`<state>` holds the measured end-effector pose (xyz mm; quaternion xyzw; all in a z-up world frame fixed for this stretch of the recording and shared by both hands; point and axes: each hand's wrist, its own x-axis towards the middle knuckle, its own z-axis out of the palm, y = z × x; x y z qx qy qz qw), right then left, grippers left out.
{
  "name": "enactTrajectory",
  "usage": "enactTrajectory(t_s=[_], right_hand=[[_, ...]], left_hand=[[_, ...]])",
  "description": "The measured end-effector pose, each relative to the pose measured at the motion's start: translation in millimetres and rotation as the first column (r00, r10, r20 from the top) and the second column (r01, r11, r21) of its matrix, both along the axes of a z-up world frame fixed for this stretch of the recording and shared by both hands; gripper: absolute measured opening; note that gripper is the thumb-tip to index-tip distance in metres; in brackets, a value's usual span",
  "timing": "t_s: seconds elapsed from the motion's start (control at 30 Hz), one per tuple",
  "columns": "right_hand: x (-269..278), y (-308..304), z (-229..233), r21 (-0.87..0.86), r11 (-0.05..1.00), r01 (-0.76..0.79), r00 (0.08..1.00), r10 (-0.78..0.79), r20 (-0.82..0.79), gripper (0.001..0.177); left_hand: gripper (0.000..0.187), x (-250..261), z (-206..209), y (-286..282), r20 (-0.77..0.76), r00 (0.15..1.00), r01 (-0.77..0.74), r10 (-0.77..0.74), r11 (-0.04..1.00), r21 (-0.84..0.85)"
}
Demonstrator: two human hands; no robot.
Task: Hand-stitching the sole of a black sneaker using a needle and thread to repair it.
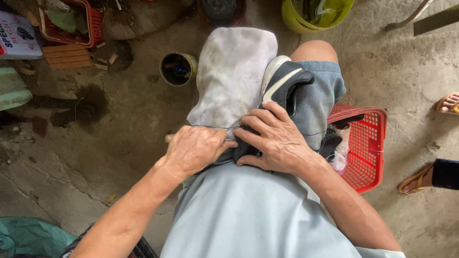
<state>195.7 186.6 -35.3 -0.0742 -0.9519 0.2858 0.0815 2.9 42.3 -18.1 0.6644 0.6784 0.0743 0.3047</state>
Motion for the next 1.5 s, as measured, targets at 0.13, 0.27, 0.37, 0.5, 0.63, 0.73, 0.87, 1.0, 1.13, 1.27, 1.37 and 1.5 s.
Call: enactTrajectory(t_s=[0.13,0.27,0.37,0.5,0.63,0.73,0.87,1.0,1.13,1.27,1.37,1.5], right_hand=[[-3.0,2.3,0.5,0.011,1.000,-0.014,1.000,0.014,0.010,0.064],[-2.4,1.8,3.4,0.013,1.000,0.010,1.000,-0.010,0.019,0.068],[-3.1,1.8,3.7,0.007,1.000,0.011,0.999,-0.011,-0.030,0.063],[8.3,2.6,24.8,-0.080,0.997,-0.006,0.993,-0.004,-0.122,0.052],[64.5,5.9,20.1,-0.373,0.828,0.419,0.887,-0.460,-0.026,0.023],[79.2,0.8,22.7,-0.323,0.766,0.556,0.831,-0.518,0.202,0.022],[104.3,-20.4,-3.5,-0.236,0.775,0.586,0.806,-0.528,0.268,0.012],[104.0,-15.3,-7.9,-0.063,0.844,0.532,0.838,-0.515,0.180,0.019],[106.1,-3.1,-18.5,0.369,0.855,0.364,0.894,-0.432,0.120,0.022],[153.5,56.3,-26.4,0.247,0.847,0.470,0.814,-0.525,0.250,0.034],[146.1,63.9,3.4,0.182,0.875,0.448,0.789,-0.483,0.380,0.017],[131.7,62.7,20.6,0.288,0.806,0.517,0.800,-0.575,0.174,0.040]], left_hand=[[0.047,3.8,-5.4,-3.5,-0.064,0.997,-0.038,0.039,0.999,0.016],[0.073,-22.2,53.3,21.6,-0.313,0.945,-0.151,0.093,0.975,-0.166],[0.079,-49.5,21.1,-40.3,-0.265,0.944,-0.263,0.198,0.934,-0.241],[0.072,-38.3,30.8,-56.8,-0.299,0.920,-0.286,0.253,0.956,-0.070],[0.064,-5.7,6.2,-64.0,-0.015,0.907,-0.418,0.420,0.905,0.075],[0.057,4.3,-1.4,-51.8,0.282,0.833,-0.507,0.477,0.861,0.042],[0.045,12.9,-22.0,-52.9,0.591,0.591,-0.589,0.549,0.794,-0.150],[0.039,9.5,-3.6,-41.9,0.622,0.528,-0.591,0.578,0.776,-0.219],[0.037,5.1,6.9,-31.1,0.493,0.684,-0.502,0.537,0.837,-0.215],[0.050,8.4,2.0,-25.7,0.366,0.821,-0.356,0.438,0.895,-0.270],[0.049,3.1,8.1,-15.1,0.446,0.755,-0.346,0.481,0.869,-0.353],[0.035,-4.1,18.9,-20.4,0.615,0.521,-0.401,0.592,0.806,-0.436]])
